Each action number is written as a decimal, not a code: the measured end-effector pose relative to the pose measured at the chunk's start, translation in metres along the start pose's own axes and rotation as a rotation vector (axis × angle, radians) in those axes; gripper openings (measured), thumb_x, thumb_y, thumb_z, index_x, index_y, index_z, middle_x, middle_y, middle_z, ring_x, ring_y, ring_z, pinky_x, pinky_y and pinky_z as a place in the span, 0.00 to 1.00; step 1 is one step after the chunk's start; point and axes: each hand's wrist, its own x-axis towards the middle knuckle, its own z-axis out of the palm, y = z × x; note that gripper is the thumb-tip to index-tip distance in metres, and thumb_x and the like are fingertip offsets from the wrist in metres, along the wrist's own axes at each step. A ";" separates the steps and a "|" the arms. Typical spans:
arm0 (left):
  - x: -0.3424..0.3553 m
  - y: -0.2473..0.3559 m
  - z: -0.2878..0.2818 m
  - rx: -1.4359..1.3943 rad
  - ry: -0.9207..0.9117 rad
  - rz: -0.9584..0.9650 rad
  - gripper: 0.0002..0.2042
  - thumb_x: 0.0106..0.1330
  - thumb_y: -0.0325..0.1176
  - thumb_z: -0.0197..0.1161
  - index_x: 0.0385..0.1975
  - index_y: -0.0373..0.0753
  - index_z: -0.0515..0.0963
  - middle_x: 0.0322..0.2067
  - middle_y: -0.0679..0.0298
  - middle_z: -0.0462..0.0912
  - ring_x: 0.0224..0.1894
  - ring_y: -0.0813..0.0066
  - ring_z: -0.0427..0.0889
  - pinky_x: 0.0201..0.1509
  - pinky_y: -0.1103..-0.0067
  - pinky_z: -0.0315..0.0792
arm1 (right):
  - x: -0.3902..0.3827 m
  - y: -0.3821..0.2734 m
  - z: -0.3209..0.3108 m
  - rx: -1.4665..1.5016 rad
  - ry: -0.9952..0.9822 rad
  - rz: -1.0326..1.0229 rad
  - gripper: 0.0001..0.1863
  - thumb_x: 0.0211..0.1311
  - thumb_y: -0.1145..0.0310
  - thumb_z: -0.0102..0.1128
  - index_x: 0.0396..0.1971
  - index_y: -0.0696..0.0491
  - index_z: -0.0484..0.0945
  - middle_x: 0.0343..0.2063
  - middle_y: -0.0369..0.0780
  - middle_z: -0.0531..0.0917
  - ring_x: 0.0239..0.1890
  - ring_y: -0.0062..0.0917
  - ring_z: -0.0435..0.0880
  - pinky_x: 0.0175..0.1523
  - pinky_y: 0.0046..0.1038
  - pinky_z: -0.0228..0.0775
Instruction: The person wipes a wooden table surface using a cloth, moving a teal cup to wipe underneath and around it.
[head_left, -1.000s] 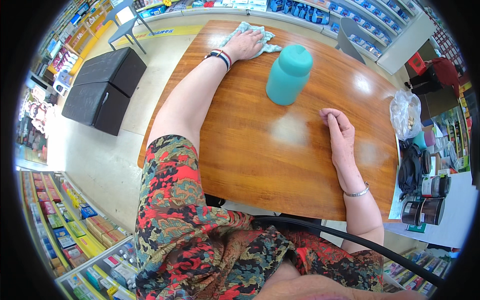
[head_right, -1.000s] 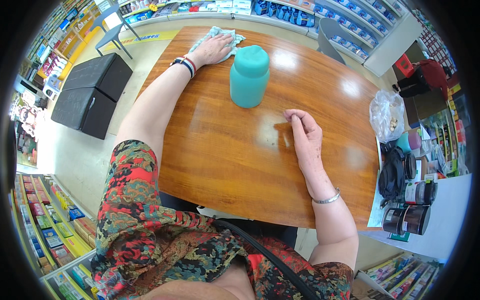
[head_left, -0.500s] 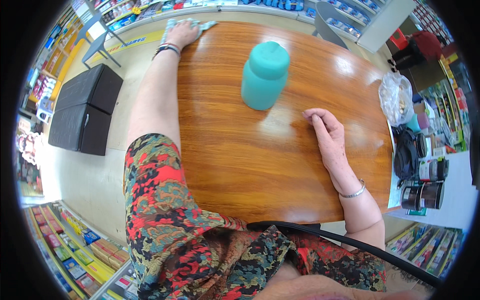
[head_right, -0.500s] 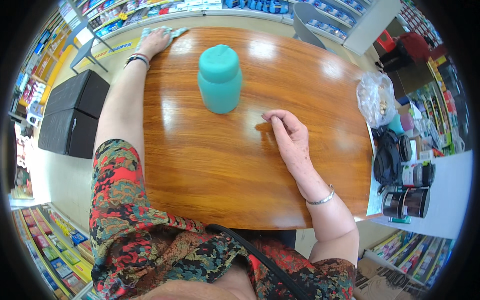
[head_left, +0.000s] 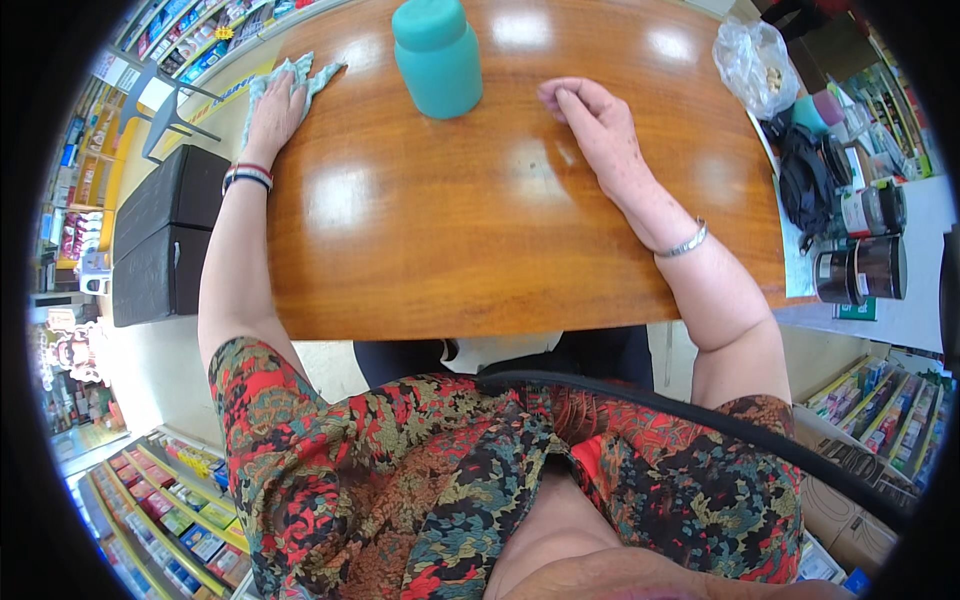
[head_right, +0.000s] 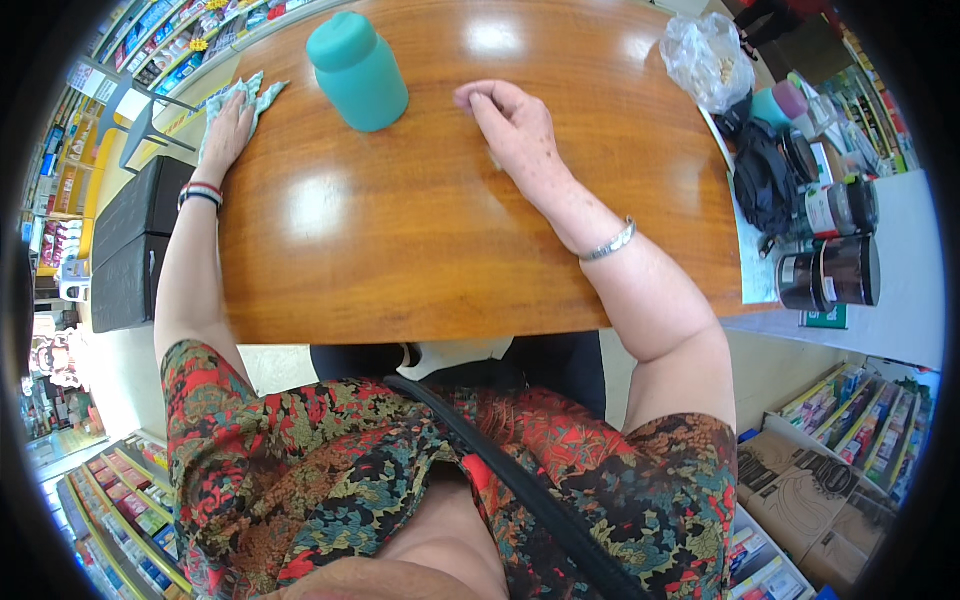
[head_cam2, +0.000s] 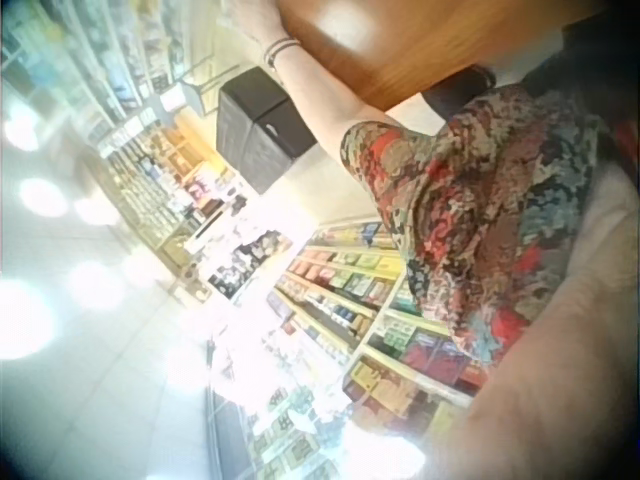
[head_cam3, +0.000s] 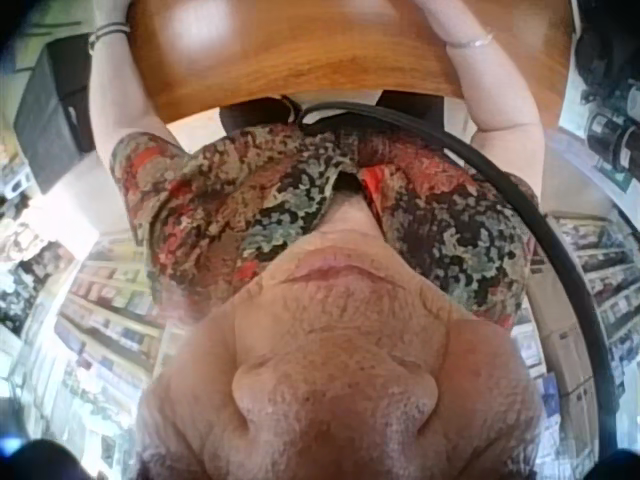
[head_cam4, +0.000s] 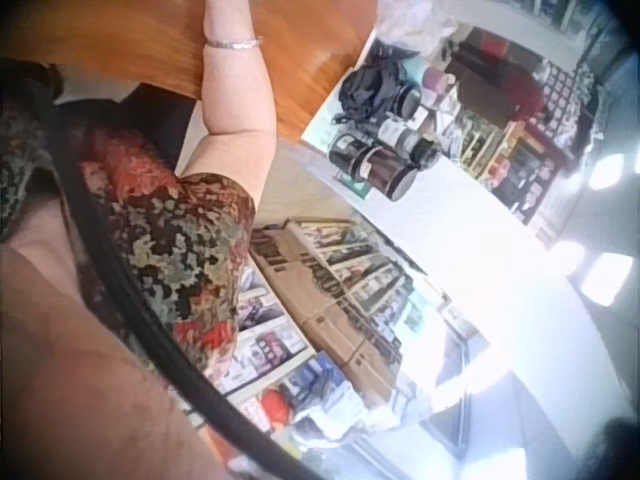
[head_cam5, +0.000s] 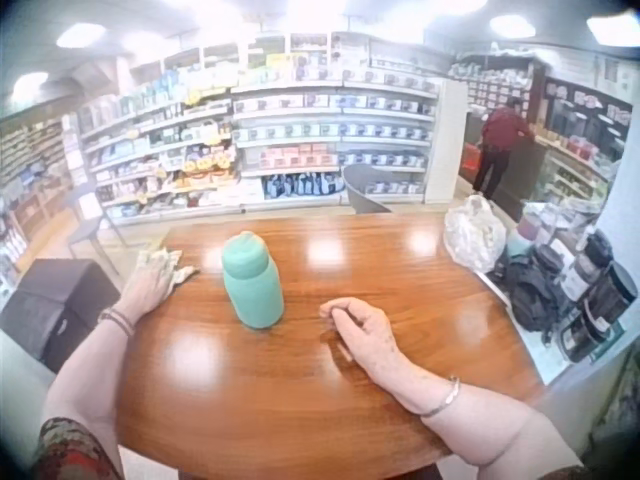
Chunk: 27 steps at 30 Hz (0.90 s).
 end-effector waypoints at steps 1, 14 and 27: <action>-0.013 0.009 -0.004 -0.002 0.004 0.027 0.27 0.70 0.45 0.44 0.63 0.33 0.61 0.64 0.50 0.62 0.68 0.55 0.56 0.69 0.61 0.51 | 0.000 0.000 -0.001 0.014 -0.004 0.006 0.10 0.65 0.69 0.52 0.39 0.55 0.81 0.33 0.32 0.84 0.26 0.10 0.72 0.32 0.16 0.67; -0.178 0.224 -0.071 -0.061 -0.032 0.304 0.27 0.67 0.40 0.49 0.64 0.32 0.59 0.65 0.48 0.59 0.69 0.53 0.54 0.71 0.61 0.46 | 0.014 0.031 -0.004 0.215 0.013 -0.114 0.10 0.66 0.69 0.51 0.41 0.57 0.80 0.34 0.34 0.82 0.37 0.18 0.77 0.43 0.21 0.70; -0.115 0.329 -0.070 -1.068 -0.041 0.306 0.17 0.70 0.37 0.54 0.55 0.35 0.73 0.53 0.59 0.77 0.55 0.73 0.75 0.59 0.75 0.69 | 0.018 0.004 -0.015 0.016 -0.139 -0.247 0.11 0.64 0.66 0.54 0.39 0.55 0.81 0.34 0.34 0.84 0.39 0.17 0.79 0.47 0.22 0.71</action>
